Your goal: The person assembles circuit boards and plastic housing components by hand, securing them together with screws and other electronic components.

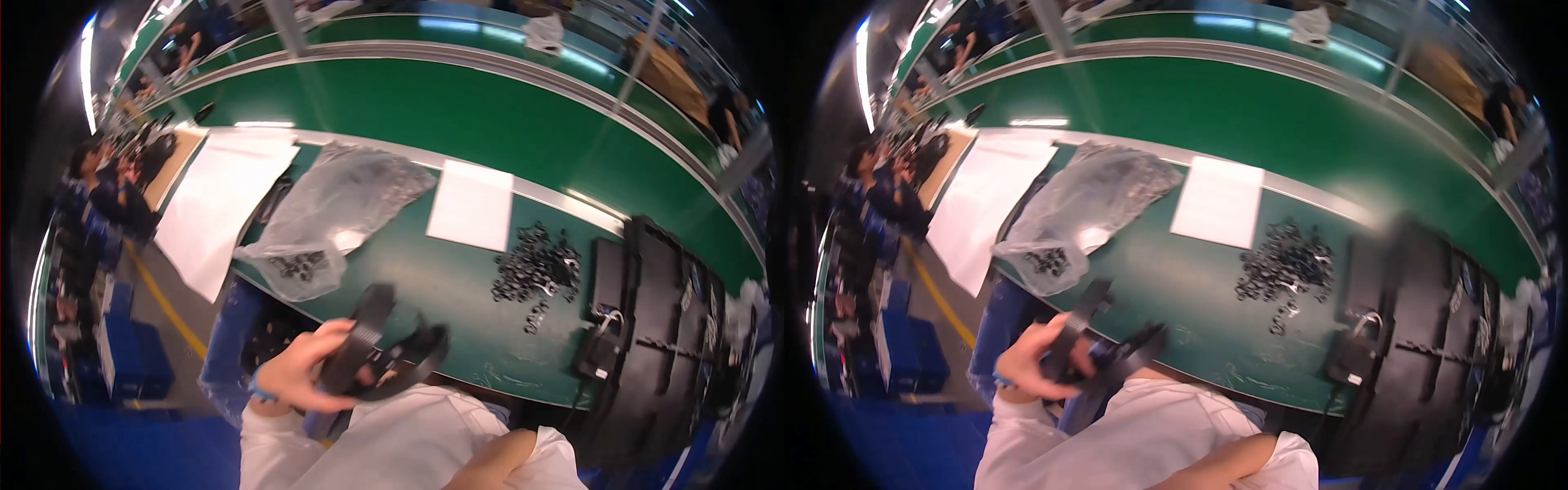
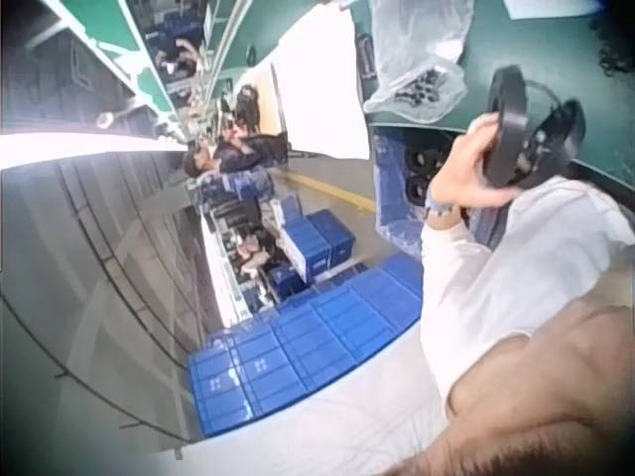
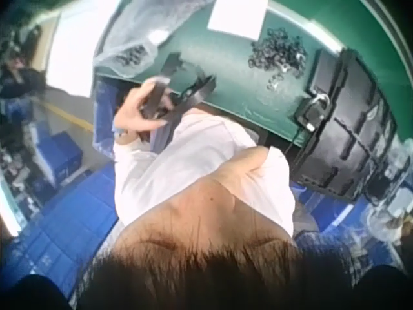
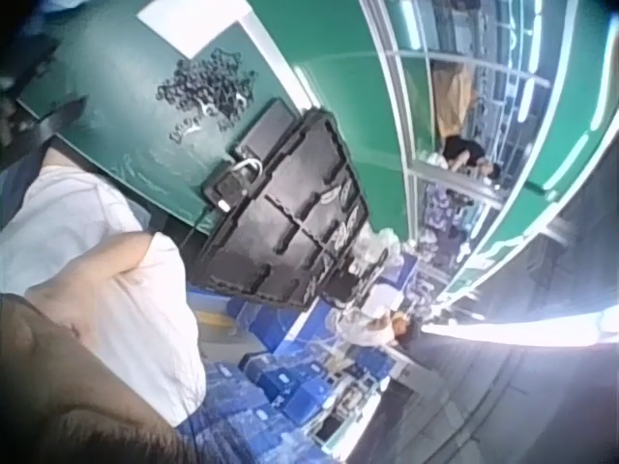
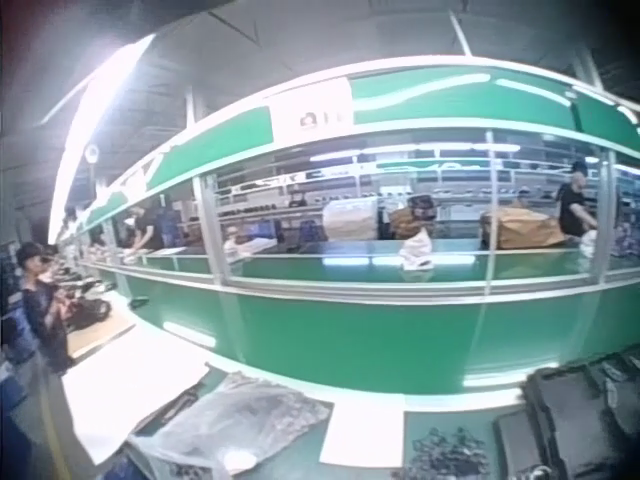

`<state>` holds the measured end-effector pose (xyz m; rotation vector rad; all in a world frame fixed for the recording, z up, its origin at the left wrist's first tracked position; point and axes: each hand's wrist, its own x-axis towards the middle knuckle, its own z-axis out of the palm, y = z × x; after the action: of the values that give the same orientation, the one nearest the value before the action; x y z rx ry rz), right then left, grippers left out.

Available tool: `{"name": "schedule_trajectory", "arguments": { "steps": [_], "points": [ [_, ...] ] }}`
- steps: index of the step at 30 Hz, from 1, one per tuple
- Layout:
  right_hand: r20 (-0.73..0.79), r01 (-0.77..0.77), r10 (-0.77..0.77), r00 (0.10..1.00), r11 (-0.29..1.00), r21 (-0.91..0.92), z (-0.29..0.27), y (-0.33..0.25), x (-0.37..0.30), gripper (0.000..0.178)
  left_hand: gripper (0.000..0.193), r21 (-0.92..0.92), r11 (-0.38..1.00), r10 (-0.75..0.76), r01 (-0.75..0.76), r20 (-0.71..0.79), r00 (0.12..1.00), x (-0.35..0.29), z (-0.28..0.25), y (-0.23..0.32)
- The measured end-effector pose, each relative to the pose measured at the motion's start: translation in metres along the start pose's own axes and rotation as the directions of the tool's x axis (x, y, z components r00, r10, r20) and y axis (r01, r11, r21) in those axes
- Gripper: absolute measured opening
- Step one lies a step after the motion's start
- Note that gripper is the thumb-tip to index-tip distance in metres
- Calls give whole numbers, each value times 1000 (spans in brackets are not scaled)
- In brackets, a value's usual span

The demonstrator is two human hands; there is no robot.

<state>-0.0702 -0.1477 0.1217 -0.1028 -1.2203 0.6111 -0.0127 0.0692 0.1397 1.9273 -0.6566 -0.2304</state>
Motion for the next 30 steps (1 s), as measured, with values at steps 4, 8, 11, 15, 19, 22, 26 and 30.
{"name": "schedule_trajectory", "arguments": {
  "steps": [4,8,11,15,19,22,26,30],
  "points": [
    [-149,13,-46,988,977,-211,5,-13,-7,42,52,523,848,186,-92,-131,974,104,39,-44],
    [-230,85,-192,954,909,-407,19,-7,-22,36,59,725,689,52,21,-79,996,147,59,-78],
    [-251,67,-192,949,898,-434,18,-9,-25,34,61,763,645,41,29,-72,997,149,64,-89],
    [-274,51,-186,944,898,-437,11,-17,-16,31,64,686,727,139,-20,-119,983,141,56,-93],
    [-110,45,-81,991,953,-300,15,-16,-21,28,65,580,811,234,81,-448,863,119,47,-82],
    [-162,60,-115,980,948,-314,11,-16,-30,28,55,-40,999,-35,10,-693,720,97,48,-80],
    [-145,135,-179,973,953,-269,7,-19,-24,26,39,-517,824,-305,-231,-749,589,56,67,-97],
    [-208,153,-189,960,973,-175,13,-36,-3,26,39,-780,553,-546,-294,-605,579,28,89,-99]
  ]
}}
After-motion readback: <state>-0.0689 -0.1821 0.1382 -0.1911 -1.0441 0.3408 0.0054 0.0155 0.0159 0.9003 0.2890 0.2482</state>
